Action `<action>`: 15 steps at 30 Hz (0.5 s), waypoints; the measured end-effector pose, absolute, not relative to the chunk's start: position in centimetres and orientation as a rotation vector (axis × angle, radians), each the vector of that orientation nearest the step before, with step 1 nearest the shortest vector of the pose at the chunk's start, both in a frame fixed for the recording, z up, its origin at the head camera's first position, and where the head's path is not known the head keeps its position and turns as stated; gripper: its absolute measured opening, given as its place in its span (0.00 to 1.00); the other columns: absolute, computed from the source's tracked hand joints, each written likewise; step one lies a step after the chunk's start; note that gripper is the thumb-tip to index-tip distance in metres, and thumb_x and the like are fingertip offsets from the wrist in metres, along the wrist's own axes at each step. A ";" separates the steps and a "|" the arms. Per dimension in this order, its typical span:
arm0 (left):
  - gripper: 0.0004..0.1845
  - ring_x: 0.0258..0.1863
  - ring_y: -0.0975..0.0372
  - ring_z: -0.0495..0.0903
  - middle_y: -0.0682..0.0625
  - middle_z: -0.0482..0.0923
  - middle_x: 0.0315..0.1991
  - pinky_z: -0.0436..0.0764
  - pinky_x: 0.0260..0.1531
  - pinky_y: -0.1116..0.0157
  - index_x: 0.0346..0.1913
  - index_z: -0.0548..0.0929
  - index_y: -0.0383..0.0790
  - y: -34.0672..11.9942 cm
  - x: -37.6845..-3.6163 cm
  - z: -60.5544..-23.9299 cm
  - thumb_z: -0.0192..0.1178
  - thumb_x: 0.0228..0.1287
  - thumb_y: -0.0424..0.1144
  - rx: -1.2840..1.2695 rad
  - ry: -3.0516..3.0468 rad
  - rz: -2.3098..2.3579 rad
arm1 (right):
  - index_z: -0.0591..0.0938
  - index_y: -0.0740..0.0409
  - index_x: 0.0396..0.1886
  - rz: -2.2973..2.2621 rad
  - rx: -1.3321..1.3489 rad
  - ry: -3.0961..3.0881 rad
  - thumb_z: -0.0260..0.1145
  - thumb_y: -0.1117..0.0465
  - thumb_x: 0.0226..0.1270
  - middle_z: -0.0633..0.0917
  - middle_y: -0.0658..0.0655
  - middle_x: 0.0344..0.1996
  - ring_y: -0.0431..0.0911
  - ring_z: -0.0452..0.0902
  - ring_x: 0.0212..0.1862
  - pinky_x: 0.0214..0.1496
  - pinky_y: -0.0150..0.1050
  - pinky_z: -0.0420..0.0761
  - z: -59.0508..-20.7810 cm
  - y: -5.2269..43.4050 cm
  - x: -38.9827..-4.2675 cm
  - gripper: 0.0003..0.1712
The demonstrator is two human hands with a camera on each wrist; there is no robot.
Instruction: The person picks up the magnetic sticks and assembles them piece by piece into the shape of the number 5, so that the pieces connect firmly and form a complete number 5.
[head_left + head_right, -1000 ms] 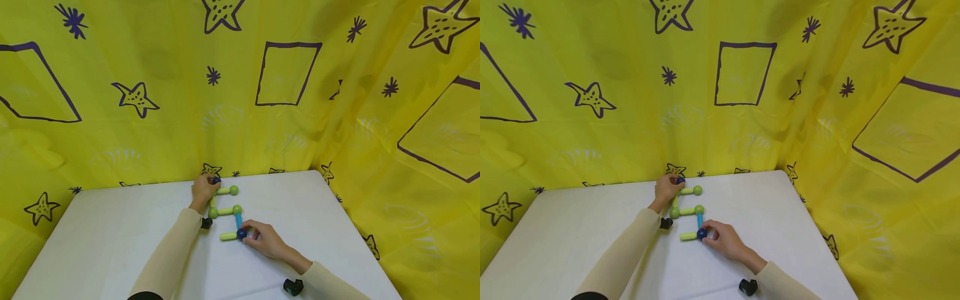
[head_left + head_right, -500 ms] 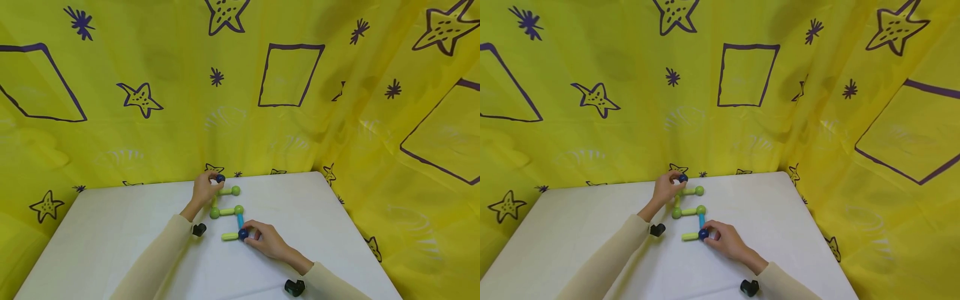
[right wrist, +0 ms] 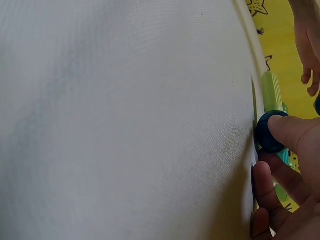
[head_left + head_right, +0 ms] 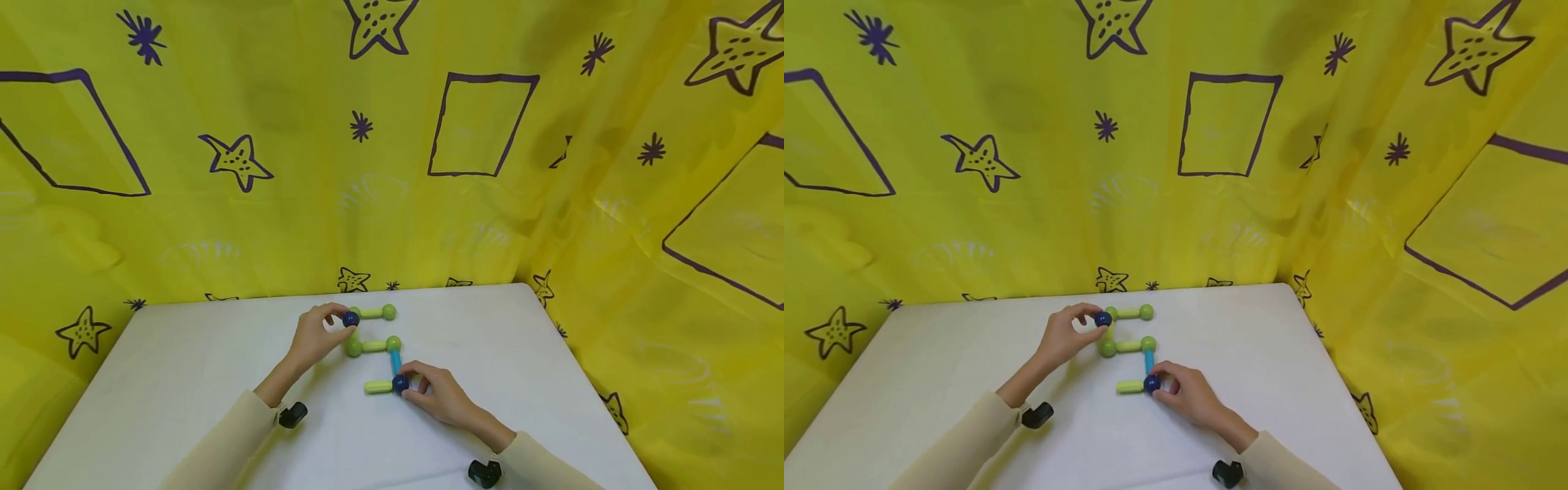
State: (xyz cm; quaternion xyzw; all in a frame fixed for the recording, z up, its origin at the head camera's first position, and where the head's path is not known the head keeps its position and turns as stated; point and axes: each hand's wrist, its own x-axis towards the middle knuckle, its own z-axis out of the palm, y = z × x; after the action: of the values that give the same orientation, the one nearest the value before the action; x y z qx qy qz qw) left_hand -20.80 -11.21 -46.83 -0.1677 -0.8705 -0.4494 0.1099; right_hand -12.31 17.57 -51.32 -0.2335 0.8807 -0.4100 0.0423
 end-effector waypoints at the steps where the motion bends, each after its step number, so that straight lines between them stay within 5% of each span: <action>1: 0.17 0.36 0.54 0.78 0.52 0.88 0.40 0.73 0.38 0.60 0.48 0.88 0.40 -11.5 -20.3 -47.0 0.78 0.55 0.36 -0.498 -2.561 -1.319 | 0.83 0.50 0.58 -1.251 -0.716 2.696 0.73 0.61 0.68 0.87 0.47 0.47 0.36 0.75 0.32 0.34 0.32 0.75 -51.3 17.6 -12.3 0.19; 15: 0.13 0.27 0.64 0.72 0.60 0.83 0.31 0.71 0.30 0.68 0.39 0.88 0.44 -13.9 -15.1 -50.5 0.80 0.50 0.36 -0.704 -2.708 -1.248 | 0.83 0.52 0.57 -1.262 -0.766 2.716 0.73 0.61 0.68 0.88 0.50 0.47 0.35 0.74 0.30 0.32 0.31 0.74 -51.3 17.6 -12.3 0.18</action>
State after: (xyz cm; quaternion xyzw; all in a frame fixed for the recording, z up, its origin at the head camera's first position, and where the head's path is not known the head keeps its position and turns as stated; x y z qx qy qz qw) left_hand -15.10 -13.90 -50.52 -0.2296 -0.8832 -0.4071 0.0391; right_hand -12.29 17.61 -51.26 -0.2476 0.8783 -0.4082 0.0252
